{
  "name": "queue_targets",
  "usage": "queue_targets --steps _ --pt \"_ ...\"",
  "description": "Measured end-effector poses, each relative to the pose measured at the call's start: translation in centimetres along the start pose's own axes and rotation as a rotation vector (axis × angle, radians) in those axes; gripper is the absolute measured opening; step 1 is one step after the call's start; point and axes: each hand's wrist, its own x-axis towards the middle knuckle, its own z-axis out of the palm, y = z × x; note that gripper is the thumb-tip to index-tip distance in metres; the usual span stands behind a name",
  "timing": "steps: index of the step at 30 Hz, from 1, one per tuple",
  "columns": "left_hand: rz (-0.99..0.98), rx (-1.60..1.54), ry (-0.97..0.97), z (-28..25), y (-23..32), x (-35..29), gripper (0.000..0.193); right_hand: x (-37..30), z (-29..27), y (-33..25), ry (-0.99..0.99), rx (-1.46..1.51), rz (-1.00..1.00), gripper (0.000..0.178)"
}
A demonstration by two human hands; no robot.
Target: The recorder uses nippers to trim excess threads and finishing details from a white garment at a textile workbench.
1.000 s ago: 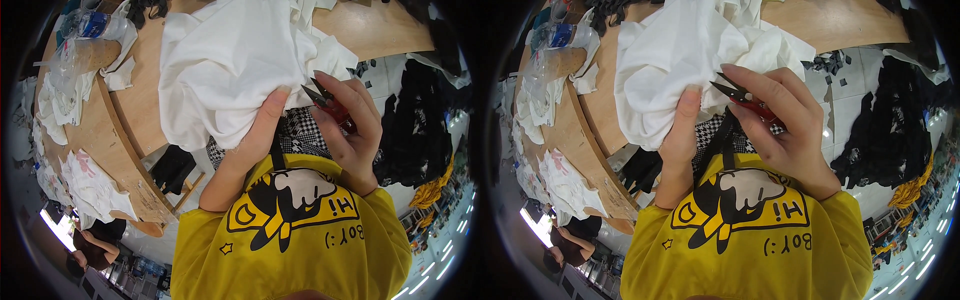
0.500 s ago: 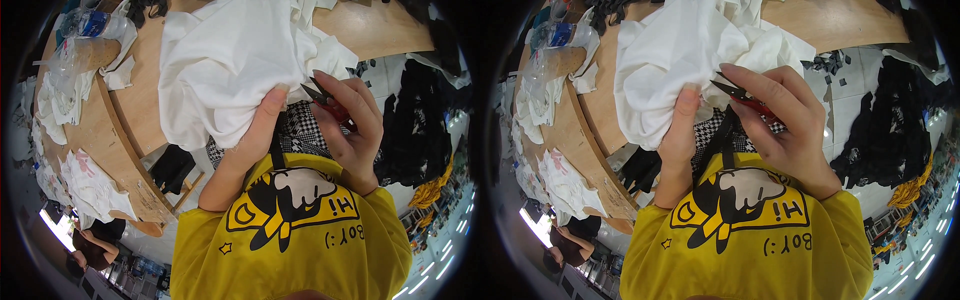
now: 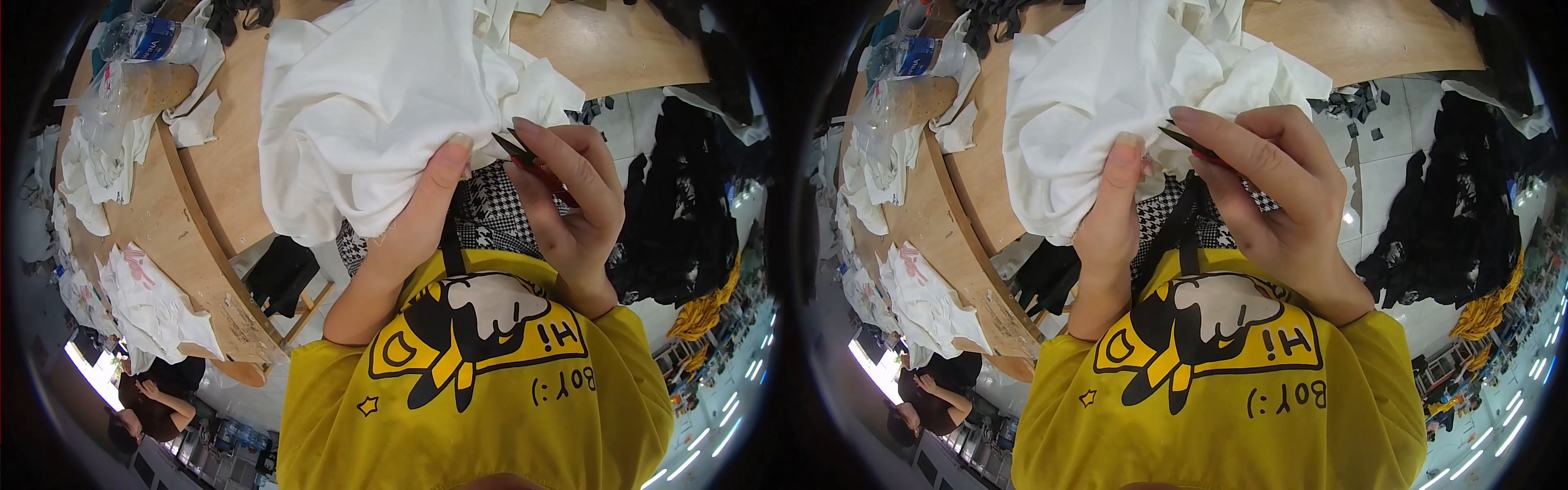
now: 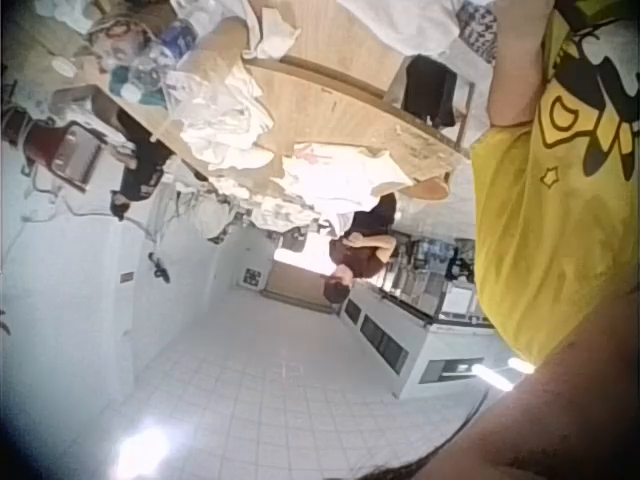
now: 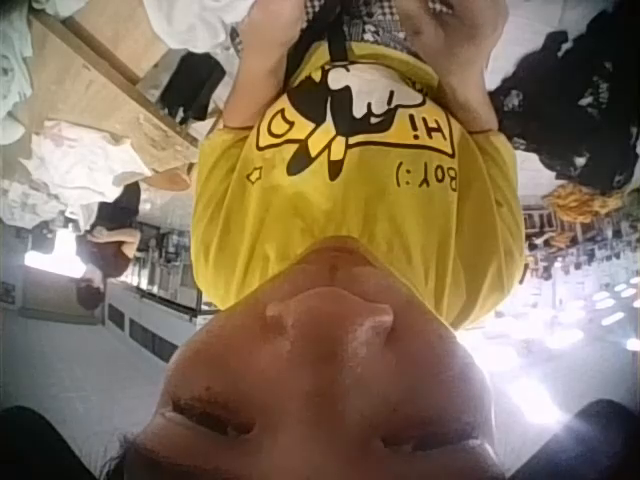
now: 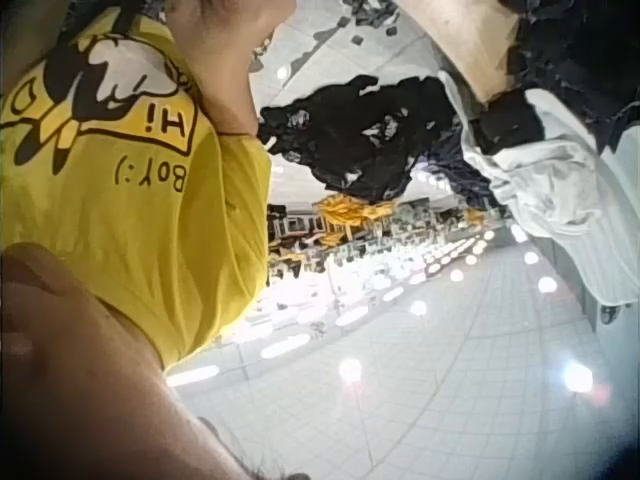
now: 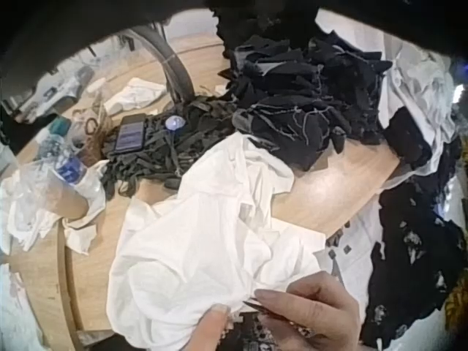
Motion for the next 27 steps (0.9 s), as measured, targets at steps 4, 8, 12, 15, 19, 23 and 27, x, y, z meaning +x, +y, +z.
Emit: queue_targets --steps 4,8,12,15,19,23,27 --pt "-0.085 -0.018 0.038 0.1 0.0 -0.2 0.011 0.1 0.3 0.1 -0.006 0.124 0.037 0.035" --pt "-0.109 -0.097 0.035 0.0 0.0 -0.2 0.011 -0.1 0.3 0.1 -0.060 0.158 0.081 0.034" --pt "-0.117 -0.106 -0.010 -0.2 -0.2 -0.4 0.019 -0.6 0.7 0.1 -0.020 0.609 0.355 0.035" --pt "-0.094 -0.064 -0.003 -0.2 -0.4 -0.4 0.019 -0.7 0.5 0.5 0.038 0.894 0.500 0.038" --pt "-0.108 -0.028 0.009 0.0 0.0 -0.3 0.011 -0.4 0.3 1.2 0.087 0.804 0.348 0.042" --pt "-0.058 0.123 -0.031 -0.1 0.0 -0.4 0.012 0.4 0.1 0.2 0.013 0.411 0.219 0.032" --pt "0.011 0.182 -0.076 -0.5 -0.6 -0.6 0.019 0.9 0.8 0.6 -0.002 -0.069 -0.043 0.009"
